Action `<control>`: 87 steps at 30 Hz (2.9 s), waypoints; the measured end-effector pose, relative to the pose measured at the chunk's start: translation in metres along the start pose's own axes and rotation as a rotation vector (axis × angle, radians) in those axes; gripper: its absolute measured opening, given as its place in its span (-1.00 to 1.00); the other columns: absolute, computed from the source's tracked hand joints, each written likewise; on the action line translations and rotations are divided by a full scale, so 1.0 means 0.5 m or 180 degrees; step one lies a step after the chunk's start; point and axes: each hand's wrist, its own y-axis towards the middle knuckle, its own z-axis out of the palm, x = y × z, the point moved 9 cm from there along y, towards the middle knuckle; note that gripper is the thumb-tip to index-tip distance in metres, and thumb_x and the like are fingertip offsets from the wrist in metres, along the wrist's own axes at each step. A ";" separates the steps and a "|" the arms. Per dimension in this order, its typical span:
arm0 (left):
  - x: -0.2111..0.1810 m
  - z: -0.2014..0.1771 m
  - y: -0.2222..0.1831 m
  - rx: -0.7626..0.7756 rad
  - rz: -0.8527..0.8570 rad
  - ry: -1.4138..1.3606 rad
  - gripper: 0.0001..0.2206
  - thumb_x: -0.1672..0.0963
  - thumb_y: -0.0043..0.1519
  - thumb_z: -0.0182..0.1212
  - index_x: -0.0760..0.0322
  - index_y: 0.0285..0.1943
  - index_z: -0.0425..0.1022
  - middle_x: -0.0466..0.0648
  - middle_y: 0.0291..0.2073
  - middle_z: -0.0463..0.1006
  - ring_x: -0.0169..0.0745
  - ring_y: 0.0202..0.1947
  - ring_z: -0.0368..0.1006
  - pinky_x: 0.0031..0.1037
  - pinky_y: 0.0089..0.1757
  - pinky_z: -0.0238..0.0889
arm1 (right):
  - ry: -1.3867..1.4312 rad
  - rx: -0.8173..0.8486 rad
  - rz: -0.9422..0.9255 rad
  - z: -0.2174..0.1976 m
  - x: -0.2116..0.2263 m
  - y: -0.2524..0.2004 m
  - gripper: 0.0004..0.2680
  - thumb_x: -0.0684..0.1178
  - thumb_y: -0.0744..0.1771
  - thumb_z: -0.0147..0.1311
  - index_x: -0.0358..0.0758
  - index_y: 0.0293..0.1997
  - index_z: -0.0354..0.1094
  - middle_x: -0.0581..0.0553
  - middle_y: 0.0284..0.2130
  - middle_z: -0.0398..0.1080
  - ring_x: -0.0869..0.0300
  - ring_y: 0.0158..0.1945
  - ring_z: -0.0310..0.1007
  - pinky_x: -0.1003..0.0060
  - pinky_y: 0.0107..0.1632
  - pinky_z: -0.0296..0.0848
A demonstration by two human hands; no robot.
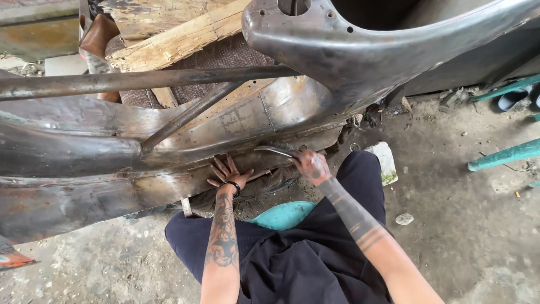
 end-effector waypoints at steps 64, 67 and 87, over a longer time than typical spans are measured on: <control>0.028 0.013 0.028 -0.0466 0.0065 0.0078 0.06 -0.36 0.12 -0.09 -0.12 0.60 -0.70 0.21 0.46 -0.84 0.36 0.44 -0.92 0.58 0.16 -0.90 | 0.4416 -0.0997 0.3095 0.333 -0.216 -0.260 -0.77 -0.09 0.39 0.09 -0.33 0.14 0.27 -0.20 -0.42 0.36 0.13 -0.43 0.40 0.27 -0.40 0.46; 0.024 0.010 0.025 -0.0650 0.0144 -0.0025 0.05 -0.36 0.11 -0.07 -0.15 0.61 -0.67 0.22 0.46 -0.83 0.36 0.44 -0.92 0.57 0.14 -0.93 | 0.4245 -0.0629 0.3083 0.254 -0.190 -0.242 -0.71 -0.04 0.40 0.04 -0.35 0.23 0.19 -0.31 -0.52 0.37 0.01 -0.66 0.43 0.21 -0.72 0.36; 0.032 0.027 -0.039 -0.3048 0.1474 0.0017 -0.38 -0.04 0.11 0.27 0.06 0.42 0.34 0.10 0.47 0.17 0.29 0.41 -0.01 0.30 0.16 -0.39 | 0.2955 0.0494 0.2228 -0.016 -0.141 -0.197 -0.71 -0.03 0.37 0.12 -0.43 0.14 0.41 -0.33 -0.50 0.47 0.12 -0.61 0.43 0.31 -0.67 0.46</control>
